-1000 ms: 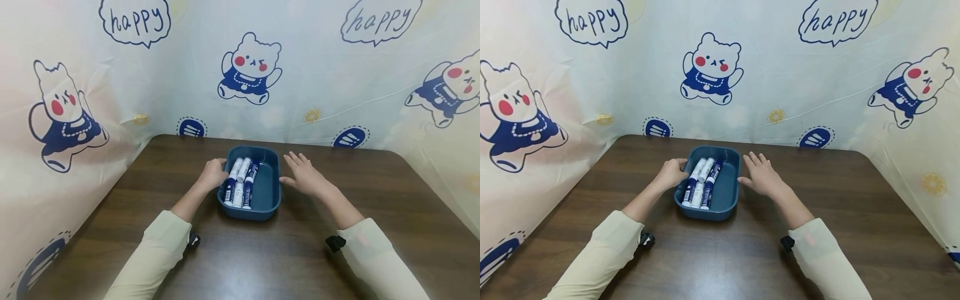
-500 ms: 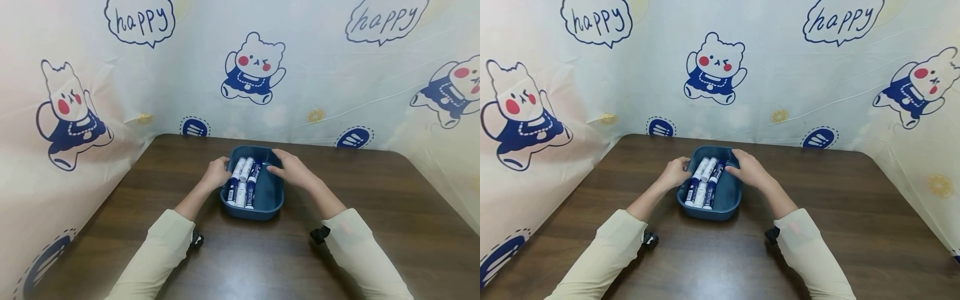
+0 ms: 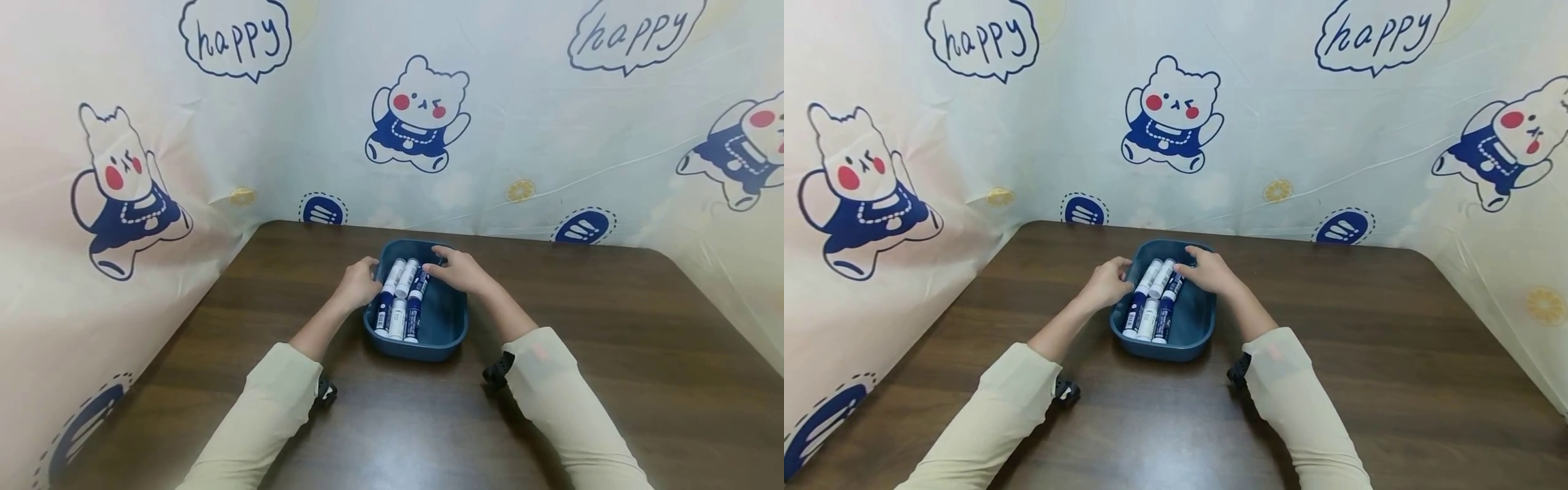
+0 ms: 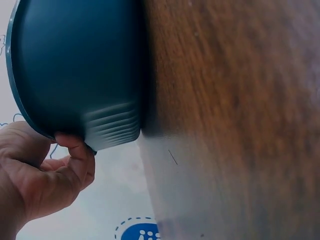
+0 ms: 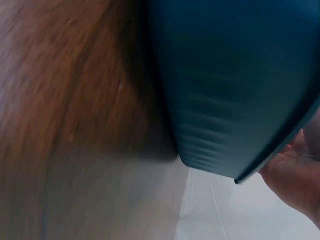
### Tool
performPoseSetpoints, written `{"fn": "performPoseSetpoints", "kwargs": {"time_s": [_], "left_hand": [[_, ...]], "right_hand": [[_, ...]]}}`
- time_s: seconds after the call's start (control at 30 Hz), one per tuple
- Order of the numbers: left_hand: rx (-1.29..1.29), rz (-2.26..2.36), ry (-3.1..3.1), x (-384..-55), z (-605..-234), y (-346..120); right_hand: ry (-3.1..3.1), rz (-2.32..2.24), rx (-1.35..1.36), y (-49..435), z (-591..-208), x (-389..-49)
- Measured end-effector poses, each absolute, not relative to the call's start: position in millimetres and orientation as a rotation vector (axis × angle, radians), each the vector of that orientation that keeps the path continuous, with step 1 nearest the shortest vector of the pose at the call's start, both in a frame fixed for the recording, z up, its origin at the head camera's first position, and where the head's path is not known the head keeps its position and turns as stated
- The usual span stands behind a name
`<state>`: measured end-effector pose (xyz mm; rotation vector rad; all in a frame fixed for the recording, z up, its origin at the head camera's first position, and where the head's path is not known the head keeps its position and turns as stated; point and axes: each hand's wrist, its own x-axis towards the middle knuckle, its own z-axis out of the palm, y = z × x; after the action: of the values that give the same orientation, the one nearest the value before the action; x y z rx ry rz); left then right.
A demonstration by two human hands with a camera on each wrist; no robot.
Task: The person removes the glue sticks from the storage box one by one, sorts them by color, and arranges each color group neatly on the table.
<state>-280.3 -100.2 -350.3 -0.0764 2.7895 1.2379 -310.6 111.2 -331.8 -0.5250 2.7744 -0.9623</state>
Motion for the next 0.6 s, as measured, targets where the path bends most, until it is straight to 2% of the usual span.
{"fn": "performPoseSetpoints", "kwargs": {"time_s": [0.6], "left_hand": [[-0.068,1.258,2.767,-273.5,-348.9,-91.1]], "right_hand": [[2.551,-1.008,-0.204,92.6,-340.8,-316.2]]}}
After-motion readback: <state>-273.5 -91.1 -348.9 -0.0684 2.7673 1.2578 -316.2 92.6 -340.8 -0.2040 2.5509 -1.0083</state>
